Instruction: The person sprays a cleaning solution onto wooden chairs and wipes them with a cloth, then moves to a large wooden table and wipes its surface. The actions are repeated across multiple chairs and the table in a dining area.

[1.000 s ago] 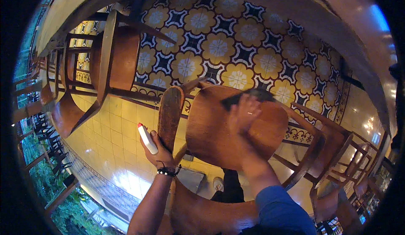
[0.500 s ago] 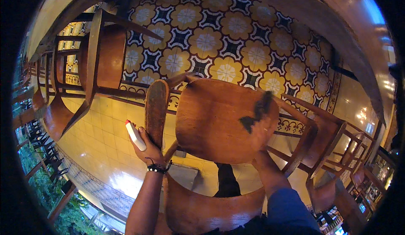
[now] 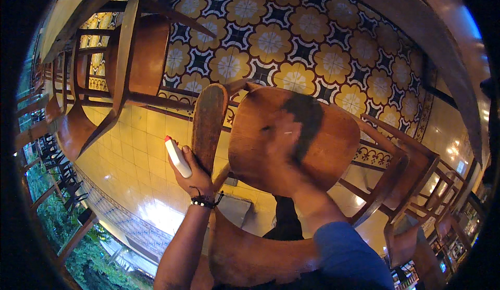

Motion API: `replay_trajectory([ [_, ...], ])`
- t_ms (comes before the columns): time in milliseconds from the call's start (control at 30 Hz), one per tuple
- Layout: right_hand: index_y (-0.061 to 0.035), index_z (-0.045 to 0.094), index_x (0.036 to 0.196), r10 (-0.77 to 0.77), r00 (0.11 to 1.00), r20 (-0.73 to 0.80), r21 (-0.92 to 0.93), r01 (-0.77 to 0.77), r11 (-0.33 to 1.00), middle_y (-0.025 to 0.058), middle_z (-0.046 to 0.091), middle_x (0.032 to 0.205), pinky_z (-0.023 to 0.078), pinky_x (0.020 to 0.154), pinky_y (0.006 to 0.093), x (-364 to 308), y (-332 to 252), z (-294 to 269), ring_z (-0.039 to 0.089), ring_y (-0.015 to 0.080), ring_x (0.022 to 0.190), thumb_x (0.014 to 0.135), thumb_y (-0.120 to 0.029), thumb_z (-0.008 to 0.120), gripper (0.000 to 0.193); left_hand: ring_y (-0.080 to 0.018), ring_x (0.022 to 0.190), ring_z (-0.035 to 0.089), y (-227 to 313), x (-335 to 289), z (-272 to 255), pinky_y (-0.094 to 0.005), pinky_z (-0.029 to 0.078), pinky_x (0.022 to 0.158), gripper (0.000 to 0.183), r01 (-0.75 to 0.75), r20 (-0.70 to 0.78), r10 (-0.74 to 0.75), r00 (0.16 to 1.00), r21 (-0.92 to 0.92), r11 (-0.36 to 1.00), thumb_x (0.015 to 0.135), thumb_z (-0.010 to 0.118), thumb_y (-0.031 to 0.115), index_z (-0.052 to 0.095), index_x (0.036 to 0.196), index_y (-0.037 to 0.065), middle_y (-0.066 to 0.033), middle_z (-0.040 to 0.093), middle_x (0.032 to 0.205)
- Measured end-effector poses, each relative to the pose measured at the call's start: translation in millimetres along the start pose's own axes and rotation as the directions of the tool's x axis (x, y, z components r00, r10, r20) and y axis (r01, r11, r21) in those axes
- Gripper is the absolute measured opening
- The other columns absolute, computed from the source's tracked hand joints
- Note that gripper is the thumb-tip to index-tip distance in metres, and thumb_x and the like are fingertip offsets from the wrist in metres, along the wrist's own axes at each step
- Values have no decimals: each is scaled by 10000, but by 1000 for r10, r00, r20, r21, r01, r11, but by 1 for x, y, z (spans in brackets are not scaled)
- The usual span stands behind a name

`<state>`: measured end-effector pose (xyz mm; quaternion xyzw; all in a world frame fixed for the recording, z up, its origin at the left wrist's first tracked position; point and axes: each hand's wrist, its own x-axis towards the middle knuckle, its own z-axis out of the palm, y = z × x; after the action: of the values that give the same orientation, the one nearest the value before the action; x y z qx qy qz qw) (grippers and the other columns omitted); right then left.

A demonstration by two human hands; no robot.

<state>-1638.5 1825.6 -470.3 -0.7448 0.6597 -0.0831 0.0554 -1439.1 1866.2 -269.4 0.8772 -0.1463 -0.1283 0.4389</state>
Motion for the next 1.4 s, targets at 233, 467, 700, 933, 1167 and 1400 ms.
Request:
replay_trajectory([
  [233,-141,530,1474,-898,210,387,680,592,432,37,512,1549,309,1213,495,-120,60,-45,381,246,1492,968,-334,582,544,-221,1197,605,-5,1,-1,-352,461,1039,488,24,7,-24,1000,-82,996,1051,634,279,532,1433,-6,-130,632,1332],
  [467,-113,487,1519,201,979,46,-421,-163,892,187,456,1567,338,1168,595,-31,194,-90,404,411,1449,1002,-470,558,633,-236,1220,598,-5,2,-1,-366,447,1061,492,28,13,-28,1000,-34,999,1053,633,293,539,1420,-20,-135,630,1340],
  [700,-104,378,1596,821,552,-145,-71,-834,547,242,304,1651,279,1192,616,-167,43,-30,318,429,1496,1049,-554,393,708,-251,1249,597,-6,2,-1,-375,444,1076,510,14,-3,-14,1000,-34,999,1052,626,330,545,1404,-31,-148,629,1357],
  [933,-65,590,1401,589,661,465,177,-721,670,233,562,1421,576,886,456,-201,-11,-23,620,399,1172,928,-206,599,494,-279,1189,646,-3,3,0,-388,483,1023,540,-27,-18,28,999,77,997,1038,626,402,557,1400,7,-168,678,1279],
  [1167,-68,710,1147,-193,470,861,494,-686,535,56,673,1046,571,808,393,-54,85,-150,641,197,1005,956,-210,674,240,-259,1061,685,-7,7,-1,-389,528,920,525,79,22,-80,997,63,995,1016,658,433,591,1368,49,-144,721,1156],
  [1400,-38,610,1384,257,749,611,662,-661,354,56,695,1244,510,959,320,-88,277,-334,648,161,1079,940,-81,661,449,-195,899,684,-63,43,-4,-343,557,745,481,52,15,-50,999,-435,899,947,777,341,651,1292,31,-92,723,1088],
])
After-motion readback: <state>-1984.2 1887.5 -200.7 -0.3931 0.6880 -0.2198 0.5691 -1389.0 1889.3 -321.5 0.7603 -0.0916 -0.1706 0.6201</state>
